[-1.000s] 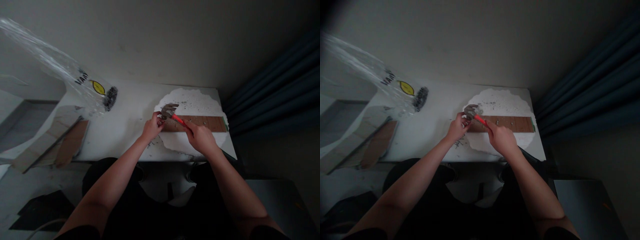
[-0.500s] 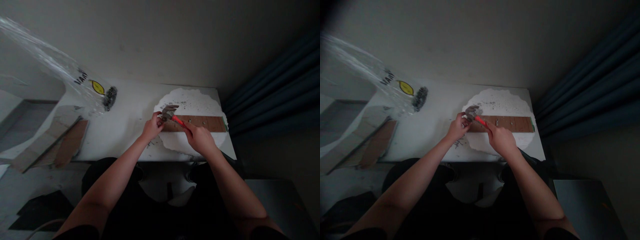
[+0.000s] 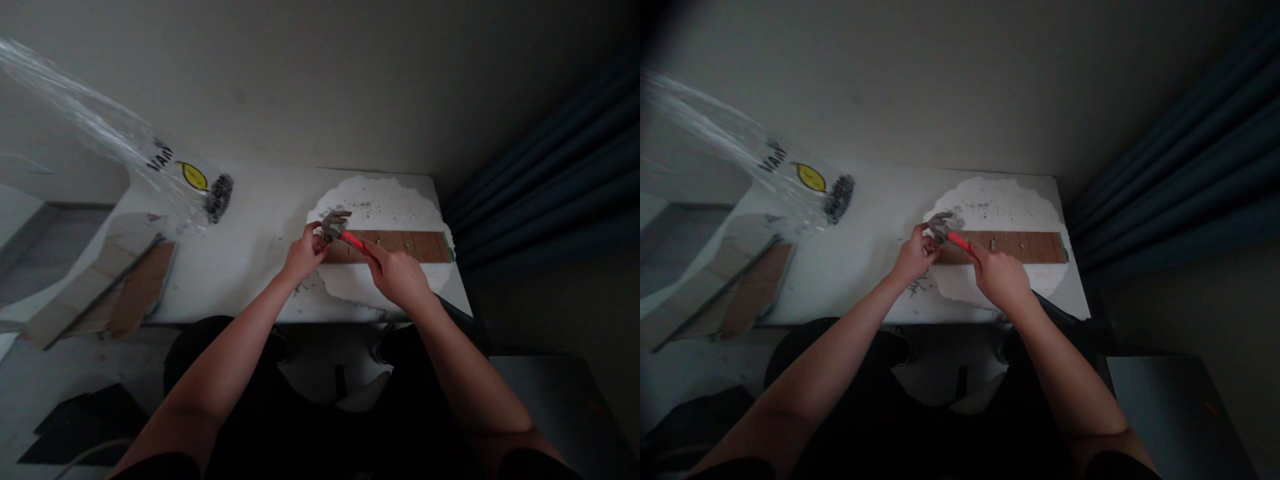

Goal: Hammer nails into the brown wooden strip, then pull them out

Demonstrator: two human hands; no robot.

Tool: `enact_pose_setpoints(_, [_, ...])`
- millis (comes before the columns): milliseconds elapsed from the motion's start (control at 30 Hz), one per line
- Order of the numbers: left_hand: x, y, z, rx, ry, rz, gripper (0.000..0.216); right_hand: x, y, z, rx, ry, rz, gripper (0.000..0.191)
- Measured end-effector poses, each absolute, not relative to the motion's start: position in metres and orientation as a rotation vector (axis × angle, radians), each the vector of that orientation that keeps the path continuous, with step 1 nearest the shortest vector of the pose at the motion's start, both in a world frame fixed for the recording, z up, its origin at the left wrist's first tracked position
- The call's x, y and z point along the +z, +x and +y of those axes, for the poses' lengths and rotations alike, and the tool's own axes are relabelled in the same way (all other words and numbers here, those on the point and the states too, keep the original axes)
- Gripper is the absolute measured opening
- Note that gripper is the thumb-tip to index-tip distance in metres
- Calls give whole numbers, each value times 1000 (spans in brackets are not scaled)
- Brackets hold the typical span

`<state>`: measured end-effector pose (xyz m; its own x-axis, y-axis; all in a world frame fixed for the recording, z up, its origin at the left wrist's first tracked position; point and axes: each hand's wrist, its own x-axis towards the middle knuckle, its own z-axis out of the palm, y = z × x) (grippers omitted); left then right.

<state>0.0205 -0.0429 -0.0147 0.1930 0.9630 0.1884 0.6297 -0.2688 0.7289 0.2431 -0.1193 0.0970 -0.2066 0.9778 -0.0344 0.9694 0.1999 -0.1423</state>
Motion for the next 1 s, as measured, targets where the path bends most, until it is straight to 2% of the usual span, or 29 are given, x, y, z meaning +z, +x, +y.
enact_pose_setpoints(167, [-19,21,-41,955,1873,1431,63,97,242,-119,181,-1943,-2361,50])
enact_pose_setpoints(1000, [-28,22,-36,1023,1752,1362,56,96,239,-122,170,-1935,-2375,49])
